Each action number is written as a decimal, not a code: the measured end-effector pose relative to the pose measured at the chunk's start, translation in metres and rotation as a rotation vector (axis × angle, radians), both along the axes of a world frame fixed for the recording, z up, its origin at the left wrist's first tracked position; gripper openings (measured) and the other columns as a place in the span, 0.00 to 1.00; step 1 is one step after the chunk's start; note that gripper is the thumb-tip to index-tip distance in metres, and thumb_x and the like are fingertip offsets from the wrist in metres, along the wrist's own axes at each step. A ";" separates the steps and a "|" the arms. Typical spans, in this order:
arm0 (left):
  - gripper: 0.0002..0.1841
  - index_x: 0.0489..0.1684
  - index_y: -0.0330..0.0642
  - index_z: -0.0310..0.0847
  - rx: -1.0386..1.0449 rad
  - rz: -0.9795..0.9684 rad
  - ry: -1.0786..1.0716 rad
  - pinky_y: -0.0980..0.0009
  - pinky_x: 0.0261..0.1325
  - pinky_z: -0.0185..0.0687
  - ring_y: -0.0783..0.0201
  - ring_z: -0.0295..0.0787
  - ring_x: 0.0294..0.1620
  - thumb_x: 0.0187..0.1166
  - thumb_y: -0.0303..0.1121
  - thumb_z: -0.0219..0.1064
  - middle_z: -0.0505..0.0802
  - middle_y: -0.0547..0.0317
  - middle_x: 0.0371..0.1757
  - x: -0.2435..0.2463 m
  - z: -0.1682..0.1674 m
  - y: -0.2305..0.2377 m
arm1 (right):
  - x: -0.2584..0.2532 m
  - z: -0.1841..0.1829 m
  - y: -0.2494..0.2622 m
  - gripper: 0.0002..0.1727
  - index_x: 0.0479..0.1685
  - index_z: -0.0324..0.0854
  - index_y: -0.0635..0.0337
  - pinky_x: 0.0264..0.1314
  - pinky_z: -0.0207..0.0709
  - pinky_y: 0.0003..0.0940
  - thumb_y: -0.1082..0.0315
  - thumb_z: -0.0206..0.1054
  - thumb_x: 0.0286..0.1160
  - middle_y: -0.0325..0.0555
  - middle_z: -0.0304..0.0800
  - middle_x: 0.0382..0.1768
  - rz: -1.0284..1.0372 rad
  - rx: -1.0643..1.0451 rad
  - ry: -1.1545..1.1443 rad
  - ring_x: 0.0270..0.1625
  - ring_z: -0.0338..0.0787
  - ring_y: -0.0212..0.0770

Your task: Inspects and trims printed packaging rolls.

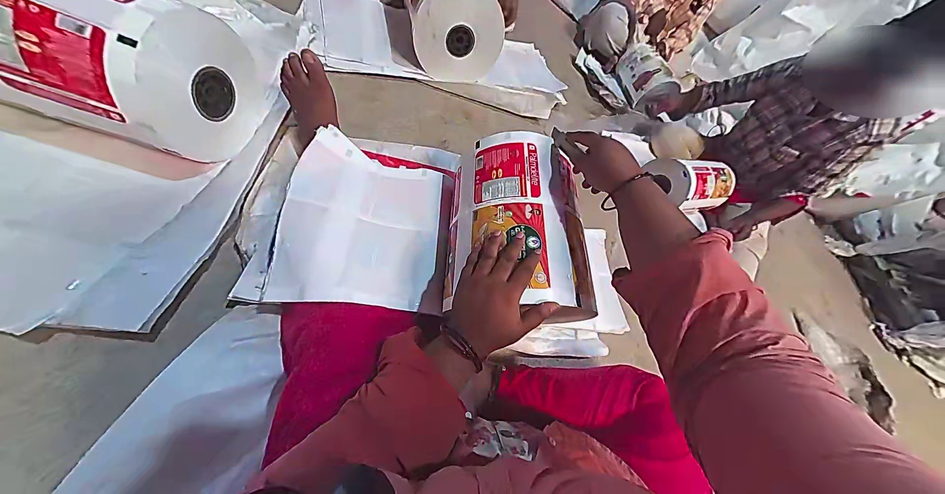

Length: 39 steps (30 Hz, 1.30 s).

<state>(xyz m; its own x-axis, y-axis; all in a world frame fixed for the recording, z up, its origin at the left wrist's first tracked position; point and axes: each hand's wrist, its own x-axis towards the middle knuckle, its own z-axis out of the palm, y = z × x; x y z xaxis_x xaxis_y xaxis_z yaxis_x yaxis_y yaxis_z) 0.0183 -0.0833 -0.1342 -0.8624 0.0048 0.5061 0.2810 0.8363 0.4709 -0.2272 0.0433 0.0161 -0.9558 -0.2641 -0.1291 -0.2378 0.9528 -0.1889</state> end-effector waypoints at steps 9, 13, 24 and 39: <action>0.42 0.79 0.60 0.80 0.029 -0.026 0.007 0.40 0.90 0.55 0.45 0.58 0.93 0.76 0.78 0.46 0.75 0.56 0.88 -0.001 0.000 -0.002 | 0.003 0.019 -0.011 0.26 0.85 0.72 0.45 0.46 0.84 0.62 0.62 0.54 0.88 0.62 0.91 0.50 0.061 0.190 -0.017 0.41 0.92 0.59; 0.43 0.79 0.60 0.79 0.016 -0.026 -0.003 0.39 0.90 0.54 0.44 0.57 0.93 0.76 0.78 0.46 0.74 0.56 0.88 -0.001 -0.001 -0.003 | 0.007 0.020 -0.012 0.27 0.86 0.71 0.48 0.48 0.84 0.63 0.64 0.56 0.87 0.64 0.91 0.52 0.087 0.195 -0.039 0.43 0.93 0.60; 0.44 0.78 0.57 0.81 -0.003 -0.025 0.032 0.39 0.90 0.53 0.43 0.58 0.93 0.76 0.78 0.43 0.74 0.54 0.89 -0.002 -0.004 -0.003 | 0.021 0.029 -0.006 0.25 0.85 0.71 0.48 0.40 0.85 0.55 0.62 0.57 0.90 0.60 0.91 0.49 0.130 0.207 -0.128 0.36 0.91 0.53; 0.41 0.83 0.51 0.75 0.066 -0.076 0.019 0.40 0.90 0.52 0.43 0.60 0.92 0.84 0.70 0.42 0.75 0.53 0.88 0.002 0.002 -0.008 | 0.114 0.029 0.021 0.29 0.92 0.61 0.42 0.38 0.85 0.54 0.60 0.55 0.92 0.59 0.90 0.47 0.106 0.247 -0.177 0.34 0.91 0.54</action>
